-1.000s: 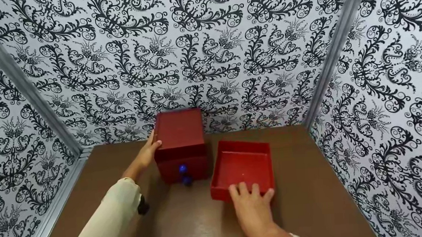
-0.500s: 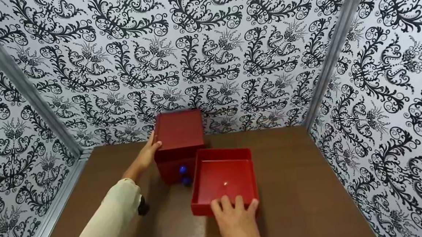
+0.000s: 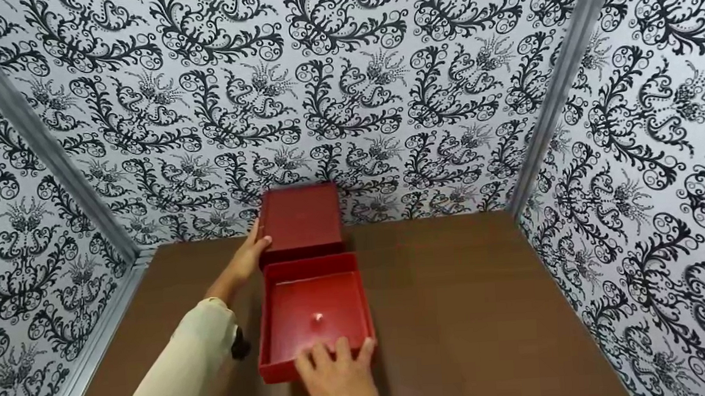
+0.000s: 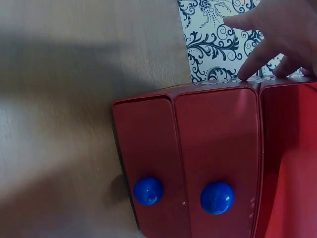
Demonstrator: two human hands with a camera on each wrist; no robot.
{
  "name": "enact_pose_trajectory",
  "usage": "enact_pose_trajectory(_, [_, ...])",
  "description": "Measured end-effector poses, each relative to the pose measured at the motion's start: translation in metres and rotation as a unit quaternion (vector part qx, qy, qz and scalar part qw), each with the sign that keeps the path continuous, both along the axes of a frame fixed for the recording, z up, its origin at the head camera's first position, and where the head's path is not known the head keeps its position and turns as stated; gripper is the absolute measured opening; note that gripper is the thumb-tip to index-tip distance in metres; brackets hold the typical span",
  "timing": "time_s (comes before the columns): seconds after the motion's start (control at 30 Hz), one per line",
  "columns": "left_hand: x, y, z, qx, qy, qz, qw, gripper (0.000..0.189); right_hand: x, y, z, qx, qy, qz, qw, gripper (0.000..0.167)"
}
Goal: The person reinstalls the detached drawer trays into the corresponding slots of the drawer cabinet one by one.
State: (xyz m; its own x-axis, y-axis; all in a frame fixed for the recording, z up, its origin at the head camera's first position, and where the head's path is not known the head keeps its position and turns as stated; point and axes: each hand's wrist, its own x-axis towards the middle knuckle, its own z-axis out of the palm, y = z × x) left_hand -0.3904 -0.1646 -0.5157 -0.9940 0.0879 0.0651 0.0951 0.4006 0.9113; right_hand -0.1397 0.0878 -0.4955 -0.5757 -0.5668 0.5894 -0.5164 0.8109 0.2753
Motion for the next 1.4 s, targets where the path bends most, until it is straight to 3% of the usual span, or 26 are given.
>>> enact_pose_trajectory(0.27, [0.001,0.001,0.002,0.022,-0.013,-0.014,0.9996,0.072,0.0,-0.014,0.004,0.038,-0.103,-0.031,0.9934,0.06])
enact_pose_trajectory(0.37, [0.0,0.0,0.002,0.025,-0.012,-0.016,0.9995,0.072,-0.003,-0.017,0.003,0.047,-0.117,-0.036,0.9913,0.062])
enact_pose_trajectory(0.57, [0.0,0.0,0.003,0.022,-0.023,-0.02,0.9993,0.072,-0.012,-0.024,-0.009,0.046,-0.057,-0.04,0.9965,0.053])
enact_pose_trajectory(0.83, [0.0,-0.002,0.004,0.013,-0.029,-0.022,0.9993,0.074,-0.027,-0.031,-0.018,0.022,-0.043,-0.048,0.9977,0.052])
enact_pose_trajectory(0.97, [-0.001,-0.002,0.005,0.019,-0.029,-0.025,0.9991,0.074,-0.038,-0.035,-0.025,-0.002,-0.005,-0.046,0.9989,0.038])
enact_pose_trajectory(1.17, [-0.002,-0.003,0.005,0.0,-0.037,-0.022,0.9991,0.075,-0.063,-0.042,-0.036,-0.02,0.053,-0.059,0.9967,0.035])
enact_pose_trajectory(1.33, [-0.002,-0.004,0.003,-0.001,-0.044,-0.022,0.9988,0.077,-0.085,-0.042,-0.044,-0.031,0.119,-0.043,0.9914,0.058])
enact_pose_trajectory(1.4, [-0.002,-0.004,0.003,-0.001,-0.042,-0.021,0.9989,0.077,-0.091,-0.038,-0.046,-0.035,0.135,-0.021,0.99,0.058])
